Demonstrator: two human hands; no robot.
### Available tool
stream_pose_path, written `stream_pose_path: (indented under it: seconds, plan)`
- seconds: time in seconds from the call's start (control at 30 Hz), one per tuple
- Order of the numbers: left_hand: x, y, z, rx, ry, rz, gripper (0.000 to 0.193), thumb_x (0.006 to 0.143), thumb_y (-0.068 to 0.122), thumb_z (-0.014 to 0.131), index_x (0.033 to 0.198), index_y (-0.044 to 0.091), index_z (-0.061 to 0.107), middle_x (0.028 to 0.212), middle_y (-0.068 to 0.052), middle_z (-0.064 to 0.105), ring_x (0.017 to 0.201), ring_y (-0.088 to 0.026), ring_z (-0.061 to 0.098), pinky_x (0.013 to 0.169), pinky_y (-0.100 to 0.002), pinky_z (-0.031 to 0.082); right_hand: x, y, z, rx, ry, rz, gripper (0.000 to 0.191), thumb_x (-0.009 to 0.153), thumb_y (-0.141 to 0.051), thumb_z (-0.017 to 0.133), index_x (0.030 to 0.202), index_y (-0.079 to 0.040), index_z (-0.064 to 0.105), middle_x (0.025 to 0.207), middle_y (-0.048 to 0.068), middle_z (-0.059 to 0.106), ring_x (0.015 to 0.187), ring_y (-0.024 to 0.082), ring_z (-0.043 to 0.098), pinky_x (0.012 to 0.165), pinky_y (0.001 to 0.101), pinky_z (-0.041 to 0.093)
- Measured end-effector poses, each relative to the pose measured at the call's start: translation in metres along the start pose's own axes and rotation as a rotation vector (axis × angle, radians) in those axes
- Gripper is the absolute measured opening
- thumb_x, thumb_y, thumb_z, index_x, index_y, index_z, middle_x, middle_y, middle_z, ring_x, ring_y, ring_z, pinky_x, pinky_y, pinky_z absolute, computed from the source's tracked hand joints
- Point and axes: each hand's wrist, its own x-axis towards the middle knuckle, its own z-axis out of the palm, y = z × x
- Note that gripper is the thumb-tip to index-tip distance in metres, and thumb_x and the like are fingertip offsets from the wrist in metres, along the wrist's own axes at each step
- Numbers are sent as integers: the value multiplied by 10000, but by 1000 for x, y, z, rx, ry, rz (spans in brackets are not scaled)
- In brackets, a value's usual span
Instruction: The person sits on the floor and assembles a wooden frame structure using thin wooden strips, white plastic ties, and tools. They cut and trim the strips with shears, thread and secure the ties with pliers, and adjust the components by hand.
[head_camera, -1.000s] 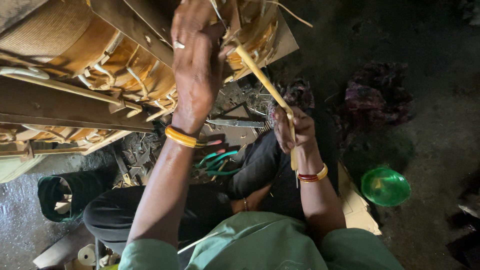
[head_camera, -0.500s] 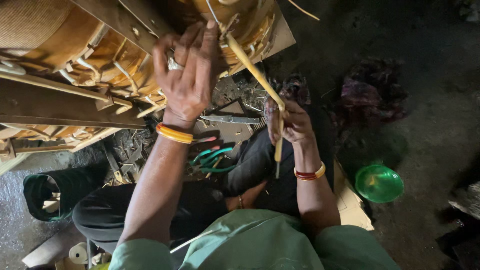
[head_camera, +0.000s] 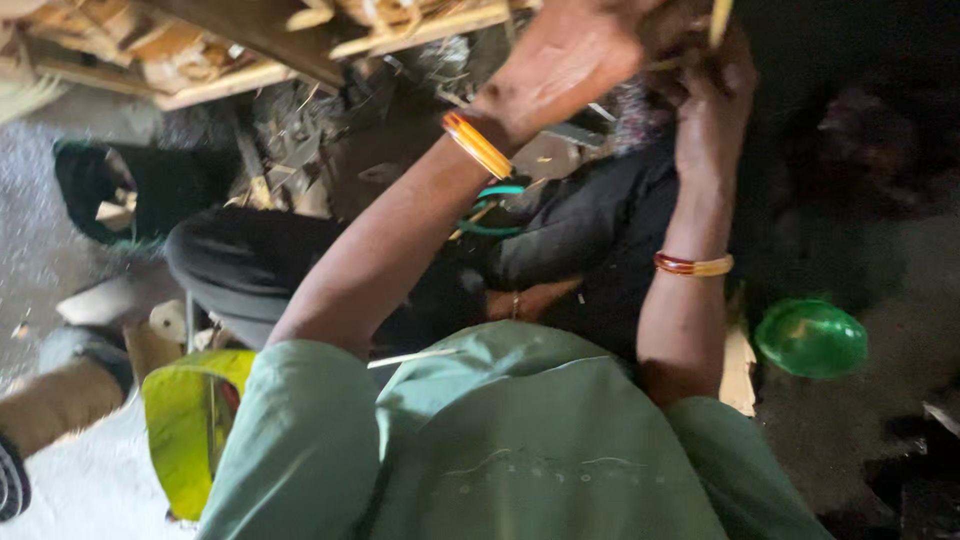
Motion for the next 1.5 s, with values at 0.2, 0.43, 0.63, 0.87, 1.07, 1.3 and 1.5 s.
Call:
stream_pose_path:
  seconds: [0.2, 0.43, 0.63, 0.87, 1.07, 1.3, 1.5]
  plan:
    - [-129, -11, 12, -39, -67, -302, 439, 856, 155, 669, 1293, 112, 673, 1194, -85, 693, 1095, -236, 667, 962, -446, 506, 3, 19, -16, 81, 186, 127, 439, 1144, -143, 640, 1548, -128, 470, 1379, 141, 642, 1282, 226, 679, 1067, 406, 677]
    - [-286, 35, -36, 113, -168, -943, 346, 886, 60, 635, 1216, 128, 717, 1020, -109, 685, 958, -318, 657, 841, -443, 499, -3, 20, 13, -931, 176, -403, 451, 1070, 70, 665, 1487, -46, 542, 1447, 138, 544, 1252, 269, 632, 1082, 410, 552]
    - [-308, 103, -69, 235, -304, -855, 178, 854, 119, 661, 1029, 106, 694, 958, -86, 666, 1008, -247, 657, 1032, -448, 480, -89, 34, 145, -1054, -693, -441, 164, 901, -9, 693, 1061, -42, 680, 1137, 139, 693, 1129, 344, 654, 987, 422, 539]
    - [-300, 98, -121, -440, 130, -875, 210, 923, 184, 686, 1117, 100, 684, 963, -132, 679, 848, -342, 662, 684, -441, 523, -141, 65, 214, -1337, -990, -498, 446, 807, -146, 763, 1231, -57, 660, 1265, 165, 589, 1205, 361, 538, 1076, 618, 315]
    - [-421, -9, -156, 253, 576, -1324, 114, 995, 93, 686, 1107, 112, 705, 961, -93, 685, 882, -312, 682, 728, -439, 544, -127, 41, 239, -1199, -1086, -437, 304, 780, -70, 733, 1073, -15, 676, 1101, 143, 667, 1140, 337, 596, 1091, 514, 368]
    - [-491, -115, -67, -206, 305, -1375, 138, 961, 106, 709, 1095, 75, 724, 933, -96, 730, 798, -234, 735, 700, -396, 582, -123, 19, 281, -1182, -900, -448, 268, 879, -58, 685, 1146, -63, 677, 1146, 125, 664, 1125, 346, 588, 1029, 486, 410]
    - [-479, -99, -30, -111, 126, -1365, 148, 940, 90, 708, 1084, 55, 711, 920, -103, 729, 775, -228, 728, 680, -385, 582, -136, 22, 236, -1220, -734, -456, 202, 862, -120, 690, 1063, -97, 678, 1064, 106, 642, 1081, 324, 592, 1046, 502, 386]
